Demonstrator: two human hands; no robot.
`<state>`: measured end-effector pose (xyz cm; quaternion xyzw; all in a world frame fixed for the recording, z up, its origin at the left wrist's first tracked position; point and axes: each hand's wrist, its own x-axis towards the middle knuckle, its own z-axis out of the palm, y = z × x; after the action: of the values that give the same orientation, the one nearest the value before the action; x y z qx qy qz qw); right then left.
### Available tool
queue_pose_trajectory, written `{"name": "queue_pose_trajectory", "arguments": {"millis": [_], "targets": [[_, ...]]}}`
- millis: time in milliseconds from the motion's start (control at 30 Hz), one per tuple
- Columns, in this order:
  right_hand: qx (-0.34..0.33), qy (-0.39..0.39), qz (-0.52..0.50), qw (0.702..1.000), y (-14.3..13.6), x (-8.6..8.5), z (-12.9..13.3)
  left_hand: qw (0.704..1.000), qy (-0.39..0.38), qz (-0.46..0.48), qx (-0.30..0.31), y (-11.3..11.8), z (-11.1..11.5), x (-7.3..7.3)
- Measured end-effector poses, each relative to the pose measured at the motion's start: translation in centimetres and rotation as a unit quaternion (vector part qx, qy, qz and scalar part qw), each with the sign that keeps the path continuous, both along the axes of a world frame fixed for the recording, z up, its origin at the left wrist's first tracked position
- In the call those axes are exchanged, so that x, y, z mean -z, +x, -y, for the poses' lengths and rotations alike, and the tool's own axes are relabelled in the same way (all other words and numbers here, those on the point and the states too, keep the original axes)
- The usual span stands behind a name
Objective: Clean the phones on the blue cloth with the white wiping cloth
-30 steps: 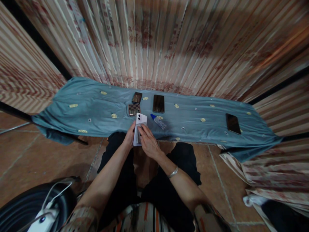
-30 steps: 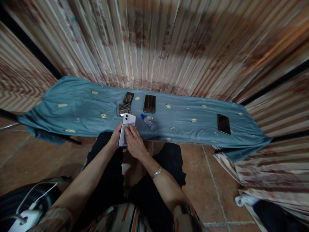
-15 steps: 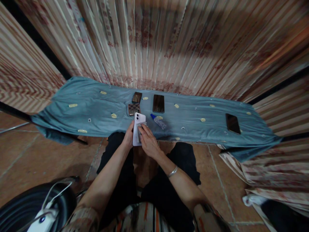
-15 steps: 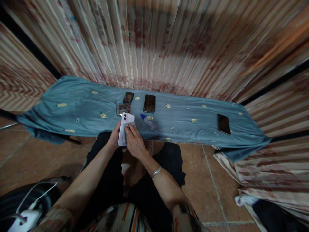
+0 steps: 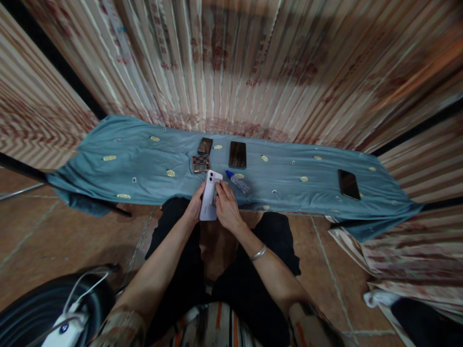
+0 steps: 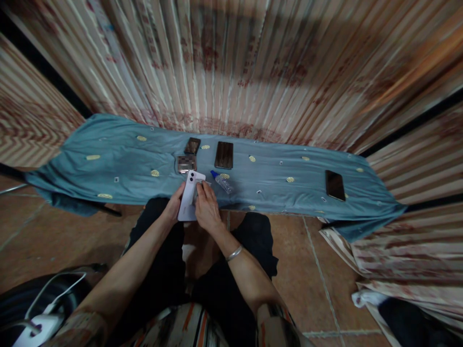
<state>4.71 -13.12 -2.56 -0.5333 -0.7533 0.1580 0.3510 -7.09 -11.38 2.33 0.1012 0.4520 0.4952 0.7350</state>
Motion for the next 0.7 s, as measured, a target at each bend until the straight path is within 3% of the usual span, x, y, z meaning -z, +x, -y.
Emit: {"name": "queue_pose_trajectory", "arguments": {"millis": [300, 500, 700], "targets": [[0.024, -0.003, -0.028, 0.999, 0.7, -0.1, -0.7, 1.0, -0.01, 0.004, 0.005, 0.2, 0.0, 0.4], [0.02, 0.005, -0.041, 0.999, 1.3, -0.6, -1.0, 0.999, -0.007, -0.01, 0.045, 0.2, 0.1, 0.5], [0.013, 0.008, -0.037, 0.999, 1.5, -1.2, -1.1, 1.0, -0.003, -0.01, 0.02, 0.4, 0.0, 0.8]]}}
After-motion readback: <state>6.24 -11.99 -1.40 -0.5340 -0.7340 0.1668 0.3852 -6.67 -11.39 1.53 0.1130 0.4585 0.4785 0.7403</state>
